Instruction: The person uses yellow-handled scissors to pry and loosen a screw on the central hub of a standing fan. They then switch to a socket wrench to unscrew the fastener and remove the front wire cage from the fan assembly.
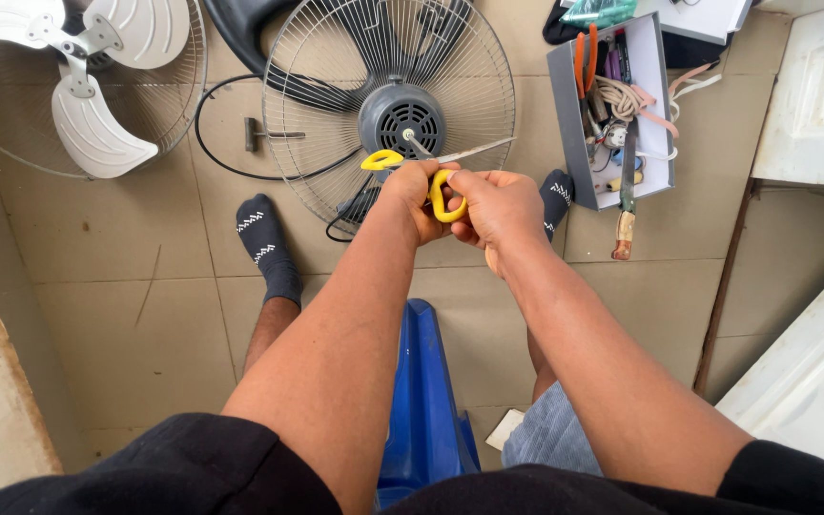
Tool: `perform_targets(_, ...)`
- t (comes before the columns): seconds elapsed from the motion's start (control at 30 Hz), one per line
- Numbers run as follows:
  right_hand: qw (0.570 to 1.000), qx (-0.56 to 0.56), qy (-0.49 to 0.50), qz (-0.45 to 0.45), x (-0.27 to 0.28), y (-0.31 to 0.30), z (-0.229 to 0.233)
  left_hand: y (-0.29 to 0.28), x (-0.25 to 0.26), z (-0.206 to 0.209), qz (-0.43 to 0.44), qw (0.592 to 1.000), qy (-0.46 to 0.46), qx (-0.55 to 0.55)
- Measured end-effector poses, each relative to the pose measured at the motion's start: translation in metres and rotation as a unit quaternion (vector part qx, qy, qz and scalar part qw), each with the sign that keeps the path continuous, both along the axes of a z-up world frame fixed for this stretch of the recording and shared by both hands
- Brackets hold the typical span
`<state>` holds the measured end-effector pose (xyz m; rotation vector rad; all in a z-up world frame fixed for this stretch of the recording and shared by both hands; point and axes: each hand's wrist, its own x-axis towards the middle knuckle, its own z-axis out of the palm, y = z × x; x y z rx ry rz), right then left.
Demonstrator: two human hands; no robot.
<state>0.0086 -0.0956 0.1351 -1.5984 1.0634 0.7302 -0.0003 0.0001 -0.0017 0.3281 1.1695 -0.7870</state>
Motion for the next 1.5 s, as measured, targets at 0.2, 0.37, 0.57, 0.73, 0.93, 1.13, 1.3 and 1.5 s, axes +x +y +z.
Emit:
perform_targets(0.2, 0.999, -0.030, 0.023, 0.002, 0.001, 0.003, -0.004, -0.013, 0.006, -0.005, -0.027, 0.996, 0.017, 0.085)
perform_targets(0.37, 0.987, 0.107, 0.001, -0.121, 0.015, -0.004, -0.013, -0.002, 0.036, 0.000, -0.073, 0.995, 0.048, 0.052)
perform_targets(0.57, 0.991, 0.127, -0.020, -0.037, 0.017, -0.001, -0.007, 0.007, 0.052, 0.021, -0.187, 0.978, 0.062, 0.067)
perform_targets(0.73, 0.967, -0.072, -0.128, 0.209, 0.015, 0.015, -0.018, 0.019, 0.041, 0.046, -0.273, 0.956, 0.034, 0.099)
perform_targets(0.93, 0.811, -0.210, -0.293, 0.460, 0.019, 0.029, -0.013, 0.039, 0.024, 0.044, -0.213, 0.969, 0.023, 0.119)
perform_targets(1.13, 0.848, -0.142, -0.309, 0.406, 0.032, 0.023, -0.004, 0.046, 0.024, 0.008, -0.071, 0.991, 0.078, 0.083)
perform_targets(1.3, 0.973, -0.060, -0.037, 0.219, 0.026, 0.021, 0.025, 0.035, 0.029, -0.009, -0.064, 0.991, 0.074, 0.087)
perform_targets(1.5, 0.882, -0.245, -0.193, 0.352, 0.028, 0.013, -0.012, 0.020, 0.031, 0.012, -0.156, 0.950, 0.087, 0.257)
